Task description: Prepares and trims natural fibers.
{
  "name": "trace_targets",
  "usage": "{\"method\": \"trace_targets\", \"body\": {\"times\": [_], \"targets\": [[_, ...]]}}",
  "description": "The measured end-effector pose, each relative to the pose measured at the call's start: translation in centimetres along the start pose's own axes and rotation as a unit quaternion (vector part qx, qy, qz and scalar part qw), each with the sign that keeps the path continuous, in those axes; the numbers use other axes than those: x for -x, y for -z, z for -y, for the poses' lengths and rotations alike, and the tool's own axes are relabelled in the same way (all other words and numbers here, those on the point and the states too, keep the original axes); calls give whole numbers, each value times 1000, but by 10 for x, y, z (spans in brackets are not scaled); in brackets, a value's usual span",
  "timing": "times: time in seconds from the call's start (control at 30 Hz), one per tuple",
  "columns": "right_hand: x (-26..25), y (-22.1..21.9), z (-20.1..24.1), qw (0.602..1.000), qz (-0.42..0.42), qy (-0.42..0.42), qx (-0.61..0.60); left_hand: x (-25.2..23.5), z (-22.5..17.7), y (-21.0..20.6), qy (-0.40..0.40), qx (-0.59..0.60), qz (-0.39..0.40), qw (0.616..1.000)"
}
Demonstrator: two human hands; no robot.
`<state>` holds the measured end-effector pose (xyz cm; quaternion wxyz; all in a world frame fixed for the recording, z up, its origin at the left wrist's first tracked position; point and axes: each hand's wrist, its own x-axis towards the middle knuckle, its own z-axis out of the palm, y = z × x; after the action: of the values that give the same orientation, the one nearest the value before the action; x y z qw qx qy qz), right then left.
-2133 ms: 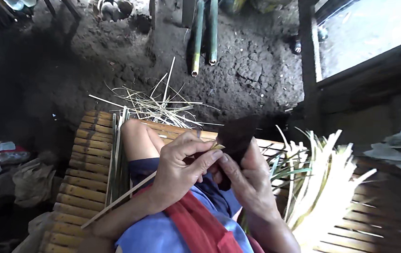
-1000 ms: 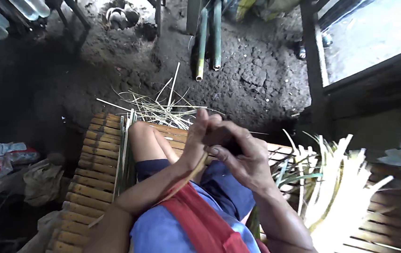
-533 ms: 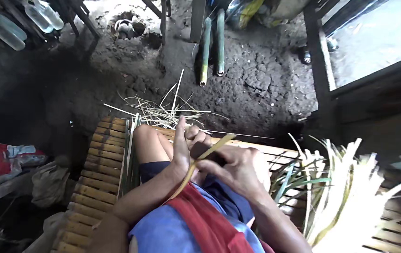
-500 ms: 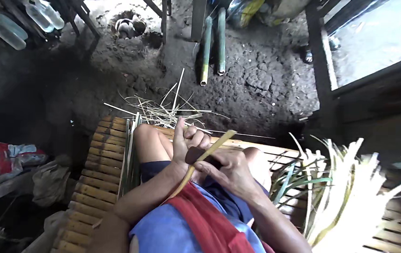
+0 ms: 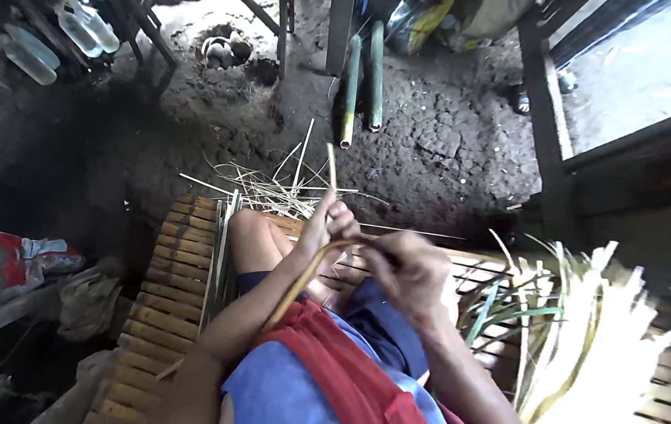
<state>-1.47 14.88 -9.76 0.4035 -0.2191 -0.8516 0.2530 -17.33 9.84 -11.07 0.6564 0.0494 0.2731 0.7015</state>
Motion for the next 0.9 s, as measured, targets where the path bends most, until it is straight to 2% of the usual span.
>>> {"method": "trace_targets", "body": {"times": [0.03, 0.1, 0.17, 0.2, 0.23, 0.3, 0.37, 0.4, 0.47, 0.57, 0.63, 0.73, 0.8, 0.87, 0.9], "targets": [[8, -4, 5, 999, 27, 26, -30, -13, -5, 9, -37, 44, -68, 996], [20, 13, 14, 987, 70, 6, -142, -25, -23, 26, -121, 112, -234, 958], [24, 36, 16, 981, 47, -50, -181, -25, -37, 38, -189, 147, -366, 899], [21, 39, 12, 986, 11, -75, -148, -22, -37, 39, -191, 119, -386, 895], [17, 36, 6, 992, -16, -91, -90, -14, -32, 33, -163, 50, -353, 920], [2, 27, -11, 993, -55, -108, 3, 3, -14, 19, -49, -80, -154, 984], [-14, 32, -28, 984, -80, -157, -16, 14, -1, 4, 46, -119, 12, 992], [-19, 33, -30, 981, -81, -172, -38, 18, 3, 1, 54, -119, 40, 991], [-15, 21, -23, 984, -23, -161, -78, 24, 7, -3, 22, -73, -1, 997], [5, -10, -2, 982, 111, -100, -118, 22, 12, 1, -35, -2, -112, 993], [17, 1, 4, 958, 167, -110, -206, 12, 1, 7, -91, 50, -240, 965], [23, 30, 9, 922, 168, -130, -324, 6, -16, 41, -162, 70, -344, 922], [19, 29, 4, 943, 137, -145, -265, 10, -13, 35, -128, 5, -328, 936], [14, 21, -10, 967, 69, -192, -151, 26, -1, 22, -39, -93, -160, 982], [9, 20, -16, 968, 30, -217, -124, 34, 5, 15, 1, -124, -85, 989]]}}
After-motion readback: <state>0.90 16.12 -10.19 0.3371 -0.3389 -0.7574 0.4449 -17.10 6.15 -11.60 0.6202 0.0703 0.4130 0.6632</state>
